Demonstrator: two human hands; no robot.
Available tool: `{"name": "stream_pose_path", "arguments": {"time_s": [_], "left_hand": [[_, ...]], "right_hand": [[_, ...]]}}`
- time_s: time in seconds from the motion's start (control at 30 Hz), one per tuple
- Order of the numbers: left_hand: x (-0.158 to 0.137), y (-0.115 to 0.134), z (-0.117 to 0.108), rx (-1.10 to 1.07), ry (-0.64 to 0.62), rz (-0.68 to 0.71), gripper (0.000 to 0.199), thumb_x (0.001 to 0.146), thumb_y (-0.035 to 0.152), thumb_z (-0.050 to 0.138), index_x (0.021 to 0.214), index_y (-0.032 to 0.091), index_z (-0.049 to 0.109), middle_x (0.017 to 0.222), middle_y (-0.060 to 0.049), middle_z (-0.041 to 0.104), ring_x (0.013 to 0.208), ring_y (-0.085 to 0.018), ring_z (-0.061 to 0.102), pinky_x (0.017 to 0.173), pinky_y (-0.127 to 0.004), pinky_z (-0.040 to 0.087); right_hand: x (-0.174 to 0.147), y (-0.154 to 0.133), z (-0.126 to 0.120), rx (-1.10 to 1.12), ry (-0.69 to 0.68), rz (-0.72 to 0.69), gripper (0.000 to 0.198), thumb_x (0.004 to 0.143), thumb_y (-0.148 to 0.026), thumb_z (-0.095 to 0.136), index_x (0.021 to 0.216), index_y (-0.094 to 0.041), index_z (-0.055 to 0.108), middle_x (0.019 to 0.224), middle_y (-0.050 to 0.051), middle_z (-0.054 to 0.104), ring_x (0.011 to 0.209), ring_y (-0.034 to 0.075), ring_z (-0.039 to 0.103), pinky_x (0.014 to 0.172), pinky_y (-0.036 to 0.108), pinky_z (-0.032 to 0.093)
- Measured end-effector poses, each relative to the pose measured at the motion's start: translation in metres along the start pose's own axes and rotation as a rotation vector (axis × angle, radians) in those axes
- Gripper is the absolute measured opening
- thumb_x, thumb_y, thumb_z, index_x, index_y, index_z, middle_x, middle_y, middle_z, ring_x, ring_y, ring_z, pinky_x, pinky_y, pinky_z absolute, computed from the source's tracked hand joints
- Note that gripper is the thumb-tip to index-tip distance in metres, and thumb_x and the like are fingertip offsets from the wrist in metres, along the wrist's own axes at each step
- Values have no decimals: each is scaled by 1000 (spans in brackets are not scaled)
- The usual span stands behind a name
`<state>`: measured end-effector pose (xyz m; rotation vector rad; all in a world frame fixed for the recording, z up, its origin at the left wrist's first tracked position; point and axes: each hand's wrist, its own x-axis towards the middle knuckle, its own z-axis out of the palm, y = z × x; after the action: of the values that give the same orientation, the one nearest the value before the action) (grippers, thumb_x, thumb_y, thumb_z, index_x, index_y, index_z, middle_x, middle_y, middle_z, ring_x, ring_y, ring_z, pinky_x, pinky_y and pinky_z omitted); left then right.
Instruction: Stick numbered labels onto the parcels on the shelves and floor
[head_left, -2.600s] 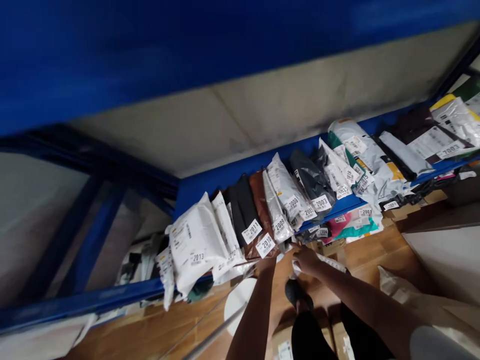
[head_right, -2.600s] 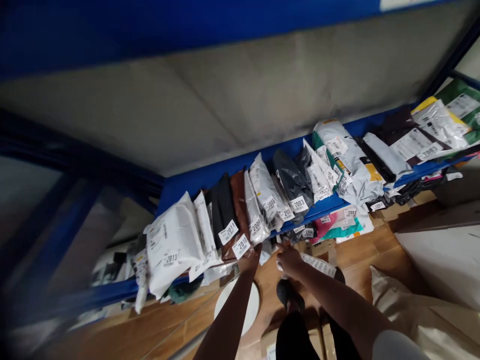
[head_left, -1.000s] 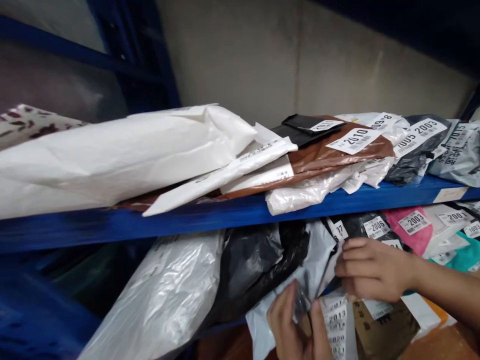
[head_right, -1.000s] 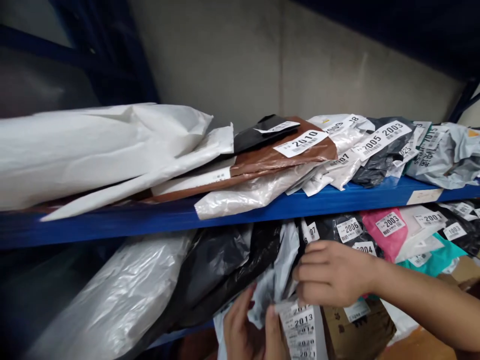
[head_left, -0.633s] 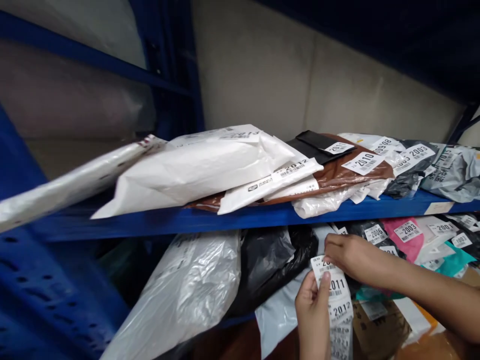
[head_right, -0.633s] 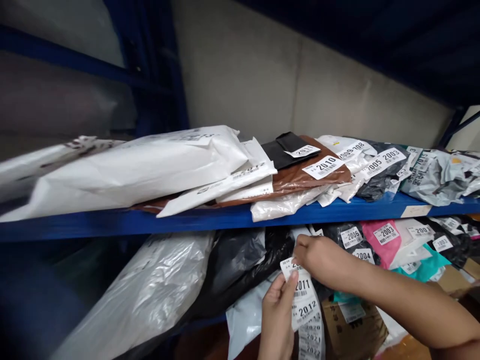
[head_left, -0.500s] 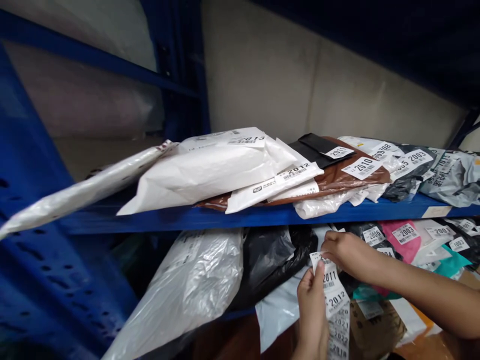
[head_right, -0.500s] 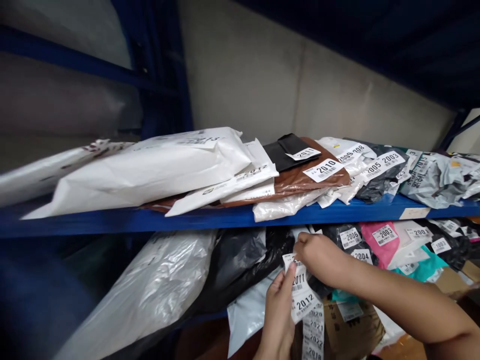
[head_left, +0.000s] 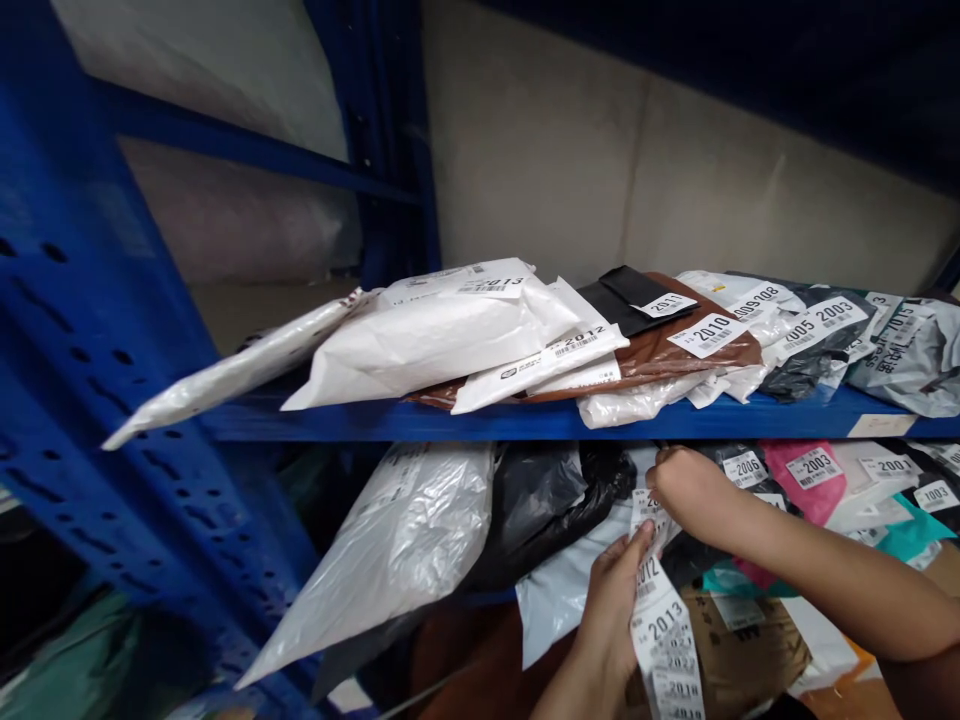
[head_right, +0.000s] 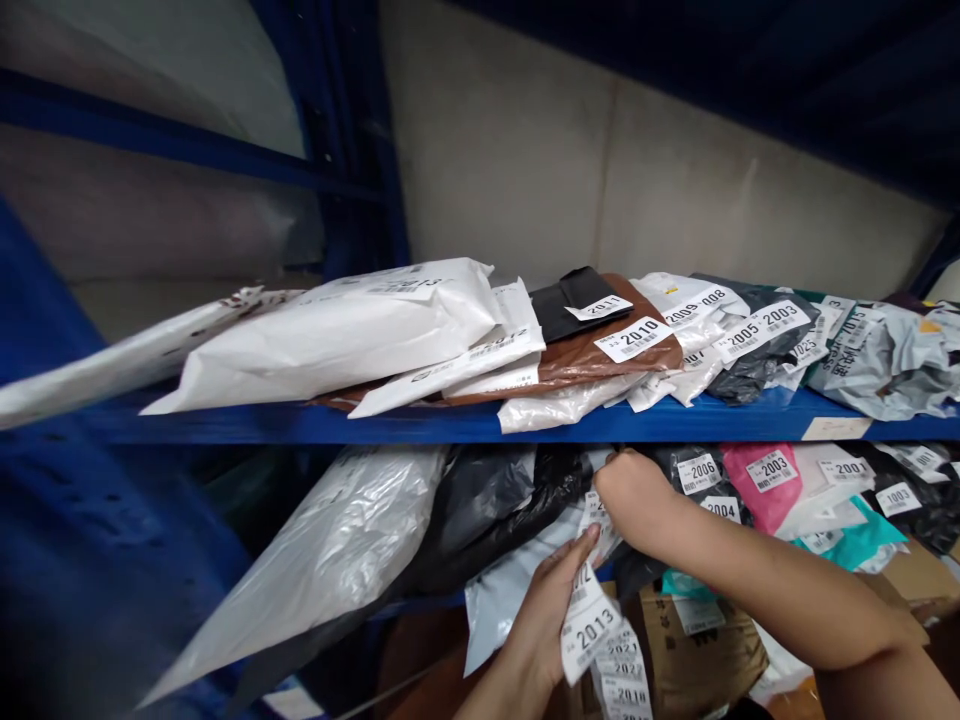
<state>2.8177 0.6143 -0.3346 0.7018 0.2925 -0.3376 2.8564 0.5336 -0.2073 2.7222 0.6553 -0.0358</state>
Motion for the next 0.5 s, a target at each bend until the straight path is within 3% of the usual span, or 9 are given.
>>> {"name": "stream_pose_path", "arguments": {"time_s": [0.1, 0.17, 0.23, 0.3, 0.4, 0.5], "left_hand": [[-13, -8, -19, 212, -32, 51, 40, 58, 49, 84, 57, 14, 65, 49, -1, 62, 51, -14, 59, 53, -22, 46], [-21, -11, -32, 311, 22, 171, 46, 55, 53, 84, 50, 15, 60, 43, 3, 54, 47, -10, 51, 48, -19, 40], [-25, -8, -40, 304, 114, 325, 45, 54, 57, 83, 60, 16, 65, 45, 6, 53, 47, -9, 49, 48, -18, 38], [-26, 0, -45, 254, 194, 423, 50, 53, 60, 82, 76, 17, 72, 51, 5, 58, 51, -11, 52, 49, -19, 41], [-21, 11, -48, 237, 244, 505, 54, 52, 62, 81, 82, 16, 75, 57, 1, 66, 56, -12, 55, 50, -19, 42], [-13, 14, -48, 209, 211, 463, 53, 53, 58, 82, 85, 16, 76, 59, 0, 68, 54, -12, 56, 49, -19, 41]], "right_hand": [[-6, -5, -4, 16, 13, 62, 39, 83, 1, 50, 118, -12, 61, 92, 15, 73, 87, 28, 70, 71, 32, 52], [-7, -13, -1, -16, 84, 43, 40, 85, 0, 48, 120, -14, 60, 107, 17, 70, 96, 30, 67, 72, 34, 54], [-3, -22, 7, -37, 230, -95, 35, 89, -5, 48, 119, -14, 61, 129, 19, 60, 111, 31, 60, 81, 36, 54], [4, -29, 17, -28, 322, -253, 29, 90, -8, 49, 116, -12, 62, 135, 19, 55, 118, 29, 55, 89, 37, 52], [14, -32, 28, -4, 242, -304, 19, 89, -9, 51, 101, -10, 66, 109, 17, 67, 103, 27, 61, 83, 35, 52], [17, -24, 28, 28, 164, -321, 16, 87, -7, 52, 92, -11, 66, 93, 13, 69, 89, 25, 64, 76, 33, 49]]}}
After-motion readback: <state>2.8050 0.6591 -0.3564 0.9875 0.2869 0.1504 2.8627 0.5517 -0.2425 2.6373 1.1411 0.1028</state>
